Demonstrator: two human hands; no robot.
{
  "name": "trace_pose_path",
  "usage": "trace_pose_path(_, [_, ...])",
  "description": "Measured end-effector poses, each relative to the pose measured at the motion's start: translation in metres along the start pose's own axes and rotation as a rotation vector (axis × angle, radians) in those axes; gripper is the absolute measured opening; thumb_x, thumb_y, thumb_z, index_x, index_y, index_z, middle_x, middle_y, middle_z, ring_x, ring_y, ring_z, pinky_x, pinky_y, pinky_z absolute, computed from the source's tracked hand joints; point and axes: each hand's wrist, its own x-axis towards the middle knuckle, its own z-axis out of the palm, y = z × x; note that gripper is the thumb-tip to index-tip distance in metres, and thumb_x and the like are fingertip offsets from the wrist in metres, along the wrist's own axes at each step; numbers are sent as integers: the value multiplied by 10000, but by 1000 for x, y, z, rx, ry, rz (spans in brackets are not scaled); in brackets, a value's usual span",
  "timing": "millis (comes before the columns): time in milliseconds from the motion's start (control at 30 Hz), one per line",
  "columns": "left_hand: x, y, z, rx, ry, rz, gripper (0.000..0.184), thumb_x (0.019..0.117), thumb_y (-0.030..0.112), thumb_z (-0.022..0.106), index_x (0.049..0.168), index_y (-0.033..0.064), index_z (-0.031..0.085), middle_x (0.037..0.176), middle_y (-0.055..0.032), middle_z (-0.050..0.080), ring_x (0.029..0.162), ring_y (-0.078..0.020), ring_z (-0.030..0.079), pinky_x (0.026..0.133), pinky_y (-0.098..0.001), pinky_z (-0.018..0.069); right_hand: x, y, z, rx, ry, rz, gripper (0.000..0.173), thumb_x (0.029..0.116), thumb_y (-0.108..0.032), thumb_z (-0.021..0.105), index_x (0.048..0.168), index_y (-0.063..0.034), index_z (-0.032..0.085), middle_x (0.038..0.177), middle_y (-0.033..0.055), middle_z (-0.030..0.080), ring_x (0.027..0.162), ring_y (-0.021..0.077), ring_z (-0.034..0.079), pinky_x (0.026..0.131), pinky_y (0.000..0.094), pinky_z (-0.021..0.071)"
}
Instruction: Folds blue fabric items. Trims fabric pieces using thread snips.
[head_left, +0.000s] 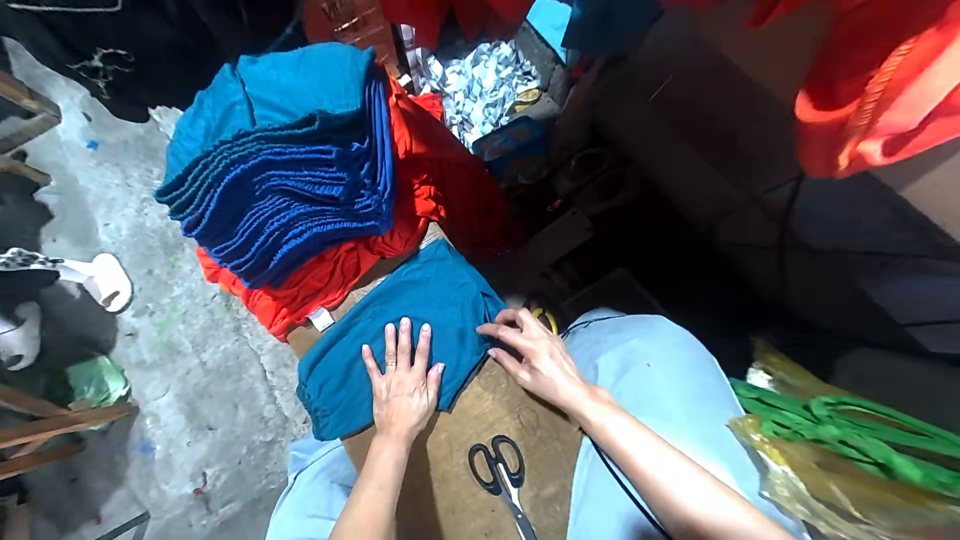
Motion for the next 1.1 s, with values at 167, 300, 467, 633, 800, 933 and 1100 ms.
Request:
trace_pose_path(167, [4, 8, -10, -57, 26, -7, 572, 1045, 435, 405, 1519, 131, 508, 1619, -156, 381, 1510, -394, 315, 1118, -792, 110, 8, -7, -6, -138, -128, 44, 151, 920, -109, 723, 1061, -75, 766, 951, 156, 678, 905, 356, 671, 745, 484, 565])
trace_pose_path(300, [26, 45, -20, -219, 106, 79, 477, 1027, 256, 502, 1434, 17, 574, 1554, -155, 479, 1474, -357, 400, 1174, -687, 217, 12, -9, -9, -55, -195, 119, 134, 926, -58, 707, 1051, -21, 736, 928, 171, 673, 900, 347, 685, 790, 494, 571])
trace_pose_path(467, [34, 64, 8, -101, -70, 90, 638, 1074, 480, 328, 1576, 95, 403, 1670, -51, 310, 1551, -303, 245, 1195, -679, 110, 20, -9, -17, -18, -299, 180, 95, 955, -37, 666, 1017, 19, 712, 931, 182, 673, 909, 337, 691, 839, 493, 568])
trace_pose_path(633, [32, 65, 7, -33, -82, 79, 720, 1049, 587, 290, 1581, 114, 398, 1673, -54, 302, 1550, -325, 240, 1176, -708, 112, 28, -3, -23, -19, -377, 113, 65, 946, -46, 675, 971, -1, 715, 899, 162, 650, 887, 328, 676, 785, 495, 560])
trace_pose_path(800, [32, 66, 5, -35, -99, 87, 693, 1062, 551, 285, 1584, 108, 388, 1671, -68, 304, 1550, -327, 242, 1175, -710, 113, 25, 4, -21, 78, -277, 103, 54, 941, -36, 659, 929, -10, 706, 855, 127, 636, 838, 280, 658, 755, 467, 547])
trace_pose_path(933, [32, 64, 4, -30, -104, 96, 684, 1065, 521, 292, 1589, 89, 372, 1675, -77, 291, 1552, -334, 232, 1173, -713, 99, 23, 7, -18, 184, -175, 150, 58, 931, -21, 649, 913, -7, 702, 839, 100, 636, 801, 207, 642, 736, 381, 539])
trace_pose_path(1100, [33, 66, 1, -33, -120, 84, 687, 1063, 528, 289, 1596, 101, 361, 1679, -79, 279, 1553, -338, 225, 1170, -718, 96, 20, 0, -15, 253, -32, 280, 44, 926, -3, 665, 894, -6, 695, 843, 84, 647, 762, 137, 619, 696, 282, 517])
